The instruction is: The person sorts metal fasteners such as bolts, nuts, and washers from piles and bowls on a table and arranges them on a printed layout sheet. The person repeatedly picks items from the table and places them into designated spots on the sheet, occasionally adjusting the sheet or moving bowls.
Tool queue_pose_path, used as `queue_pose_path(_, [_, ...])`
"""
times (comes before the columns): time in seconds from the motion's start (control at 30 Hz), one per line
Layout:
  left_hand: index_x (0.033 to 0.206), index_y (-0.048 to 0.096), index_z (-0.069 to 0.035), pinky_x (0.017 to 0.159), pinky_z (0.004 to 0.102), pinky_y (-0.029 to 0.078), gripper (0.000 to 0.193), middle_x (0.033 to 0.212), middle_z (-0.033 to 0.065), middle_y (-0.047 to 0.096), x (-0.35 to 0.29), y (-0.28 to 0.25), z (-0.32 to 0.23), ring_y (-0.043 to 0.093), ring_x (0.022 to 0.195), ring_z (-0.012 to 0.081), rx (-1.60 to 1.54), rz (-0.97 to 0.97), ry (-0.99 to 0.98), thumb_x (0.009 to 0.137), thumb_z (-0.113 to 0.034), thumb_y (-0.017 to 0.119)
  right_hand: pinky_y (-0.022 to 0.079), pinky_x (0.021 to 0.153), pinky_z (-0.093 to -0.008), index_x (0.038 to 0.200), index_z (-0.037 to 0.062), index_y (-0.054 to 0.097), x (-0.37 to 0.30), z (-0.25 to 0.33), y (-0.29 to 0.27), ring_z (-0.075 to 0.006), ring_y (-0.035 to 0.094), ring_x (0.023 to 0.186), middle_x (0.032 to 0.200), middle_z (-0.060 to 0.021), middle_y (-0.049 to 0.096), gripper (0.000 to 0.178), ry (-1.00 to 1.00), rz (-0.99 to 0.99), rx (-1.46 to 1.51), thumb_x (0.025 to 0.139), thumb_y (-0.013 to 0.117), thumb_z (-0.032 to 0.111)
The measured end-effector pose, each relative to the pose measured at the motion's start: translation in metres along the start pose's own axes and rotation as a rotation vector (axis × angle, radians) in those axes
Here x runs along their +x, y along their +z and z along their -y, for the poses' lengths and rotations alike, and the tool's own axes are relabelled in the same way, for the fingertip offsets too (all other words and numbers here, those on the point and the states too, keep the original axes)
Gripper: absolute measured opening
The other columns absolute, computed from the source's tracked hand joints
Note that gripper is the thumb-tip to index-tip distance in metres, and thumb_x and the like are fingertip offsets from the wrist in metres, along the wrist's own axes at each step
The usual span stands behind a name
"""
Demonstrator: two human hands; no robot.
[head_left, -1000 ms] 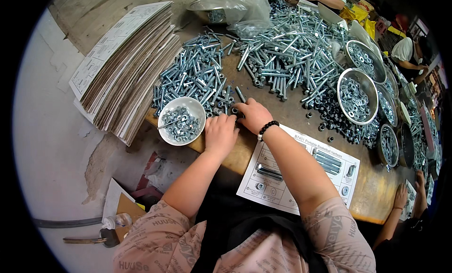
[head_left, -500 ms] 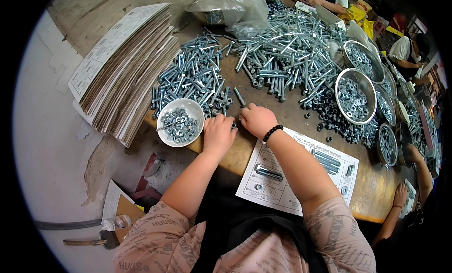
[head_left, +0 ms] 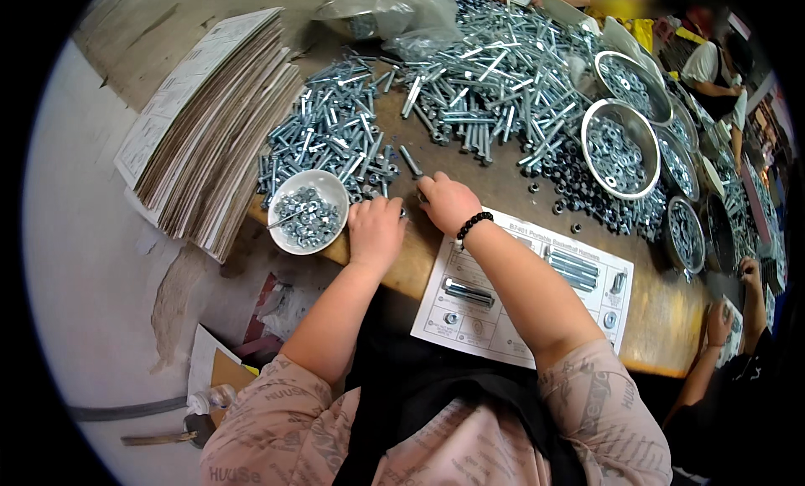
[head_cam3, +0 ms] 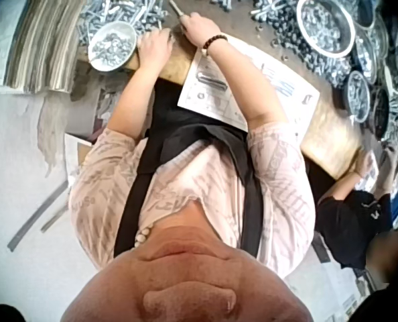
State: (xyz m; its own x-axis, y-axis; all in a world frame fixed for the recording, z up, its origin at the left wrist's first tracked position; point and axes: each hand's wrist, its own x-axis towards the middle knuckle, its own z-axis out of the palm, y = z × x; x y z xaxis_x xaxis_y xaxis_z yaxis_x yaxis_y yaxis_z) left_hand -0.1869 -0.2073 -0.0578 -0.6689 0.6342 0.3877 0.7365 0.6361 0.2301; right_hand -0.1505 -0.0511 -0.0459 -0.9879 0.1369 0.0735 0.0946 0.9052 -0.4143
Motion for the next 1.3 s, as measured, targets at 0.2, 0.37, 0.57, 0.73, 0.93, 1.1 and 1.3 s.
queue_pose_path(0.2, [0.087,0.060,-0.010,0.078,0.0405,0.037,0.020,0.082,0.0078,0.055,0.001,0.004,0.006,0.053,0.082,0.0268,0.104,0.013,0.031,0.071,-0.020,0.066,0.046,0.068,-0.0330,0.098,0.0099,0.058,-0.060,-0.028,-0.067,-0.0243,0.056,0.076,0.084,-0.0090,0.054,0.024,0.002,-0.223,0.292,0.075,0.065,0.012])
queue_pose_path(0.37, [0.090,0.063,-0.010,0.077,0.0389,0.038,0.022,0.082,0.0066,0.058,0.006,0.001,0.004,0.055,0.082,0.0258,0.016,0.012,0.010,0.071,-0.020,0.067,0.046,0.070,-0.0340,0.098,0.0125,0.060,-0.155,-0.057,-0.096,-0.0241,0.055,0.079,0.086,-0.0082,0.055,0.024,0.242,-0.038,0.220,0.075,0.066,0.017])
queue_pose_path(0.57, [0.095,0.062,-0.007,0.071,0.0369,0.045,0.025,0.086,0.0100,0.057,0.016,-0.012,-0.050,0.057,0.080,0.0282,-0.423,0.080,0.037,0.074,-0.021,0.066,0.048,0.071,-0.0344,0.095,0.0129,0.062,-0.213,-0.045,-0.055,-0.0272,0.057,0.082,0.090,-0.0084,0.055,0.024,0.145,0.029,0.111,0.071,0.067,0.014])
queue_pose_path(0.73, [0.096,0.062,-0.006,0.073,0.0339,0.046,0.024,0.089,0.0102,0.057,0.010,0.001,-0.105,0.057,0.083,0.0261,-0.563,0.382,0.215,0.074,-0.016,0.064,0.047,0.070,-0.0363,0.092,0.0085,0.061,-0.219,-0.037,-0.065,-0.0285,0.057,0.080,0.088,-0.0099,0.055,0.025,0.257,-0.091,0.144,0.069,0.069,0.015])
queue_pose_path(0.93, [0.096,0.062,-0.010,0.073,0.0364,0.045,0.024,0.088,0.0082,0.056,-0.003,0.020,-0.145,0.056,0.083,0.0273,-0.490,0.519,0.498,0.073,-0.017,0.065,0.047,0.067,-0.0387,0.087,0.0072,0.059,-0.234,-0.046,-0.057,-0.0302,0.058,0.076,0.082,-0.0108,0.056,0.019,0.408,-0.037,0.089,0.073,0.066,0.018])
queue_pose_path(1.1, [0.100,0.061,-0.010,0.083,0.0369,0.040,0.029,0.094,0.0078,0.056,-0.010,0.018,-0.149,0.054,0.091,0.0271,-0.527,0.602,0.521,0.073,-0.019,0.065,0.047,0.066,-0.0397,0.092,0.0079,0.055,-0.234,-0.047,-0.055,-0.0309,0.058,0.077,0.083,-0.0111,0.057,0.023,0.435,-0.045,0.110,0.075,0.065,0.020])
queue_pose_path(1.3, [0.106,0.057,-0.008,0.089,0.0373,0.033,0.048,0.098,0.0084,0.054,-0.019,0.008,-0.154,0.051,0.097,0.0260,-0.512,0.582,0.495,0.064,-0.026,0.072,0.047,0.065,-0.0395,0.100,0.0107,0.054,-0.232,-0.044,-0.057,-0.0306,0.058,0.079,0.086,-0.0109,0.059,0.030,0.436,-0.070,0.127,0.074,0.065,0.021])
